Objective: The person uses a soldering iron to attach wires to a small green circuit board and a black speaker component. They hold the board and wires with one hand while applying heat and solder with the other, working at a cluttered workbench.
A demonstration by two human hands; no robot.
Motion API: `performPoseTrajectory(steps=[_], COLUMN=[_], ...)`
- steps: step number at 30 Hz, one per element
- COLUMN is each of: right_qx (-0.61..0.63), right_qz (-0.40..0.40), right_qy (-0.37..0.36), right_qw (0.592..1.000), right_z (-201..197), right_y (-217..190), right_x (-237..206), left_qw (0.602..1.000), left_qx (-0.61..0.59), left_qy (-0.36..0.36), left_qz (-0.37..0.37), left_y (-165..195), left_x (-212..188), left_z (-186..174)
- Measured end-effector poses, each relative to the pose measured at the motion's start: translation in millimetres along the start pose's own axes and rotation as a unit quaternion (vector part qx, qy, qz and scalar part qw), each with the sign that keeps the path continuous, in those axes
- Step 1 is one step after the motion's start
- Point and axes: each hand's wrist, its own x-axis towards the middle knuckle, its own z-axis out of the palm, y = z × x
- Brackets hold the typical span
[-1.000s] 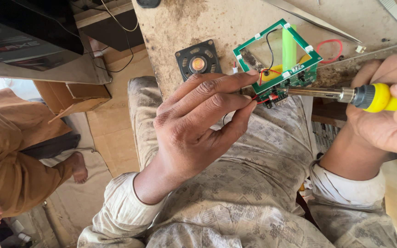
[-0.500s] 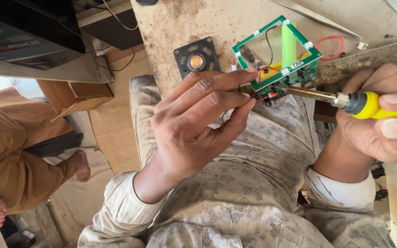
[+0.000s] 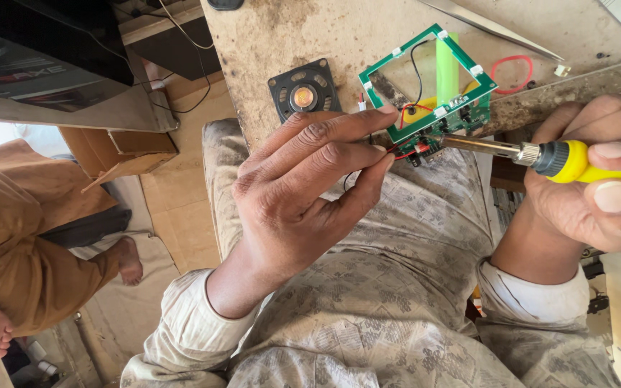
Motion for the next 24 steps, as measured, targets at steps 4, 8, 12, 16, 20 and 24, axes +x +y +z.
performPoseTrajectory(steps=[4, 8, 12, 16, 20, 24], right_qx=[-0.012, -0.005, 0.004, 0.004, 0.006, 0.005], right_qz=[-0.013, -0.006, -0.003, -0.005, -0.002, -0.002], right_qy=[-0.017, -0.015, -0.022, -0.029, -0.028, -0.019], right_qw=[1.000, 1.000, 1.000, 1.000, 1.000, 1.000], right_z=[4.4, 8.1, 8.8, 7.2, 6.0, 6.3], right_y=[-0.9, -3.0, -3.5, -2.6, -2.5, -2.9], right_x=[5.6, 8.1, 8.9, 9.6, 9.5, 9.0], left_qw=[1.000, 1.000, 1.000, 1.000, 1.000, 1.000], left_qx=[-0.002, -0.001, -0.002, -0.005, -0.006, -0.005], left_qy=[0.003, 0.000, 0.000, 0.002, 0.001, -0.001], left_qz=[0.004, 0.002, 0.002, -0.003, -0.003, -0.005], left_y=[-1.0, -1.2, -2.2, -1.7, -0.7, 0.2], left_x=[0.5, 0.0, 0.1, 0.3, 0.9, 0.9], left_z=[0.6, 0.5, 0.4, 1.5, 1.6, 0.6])
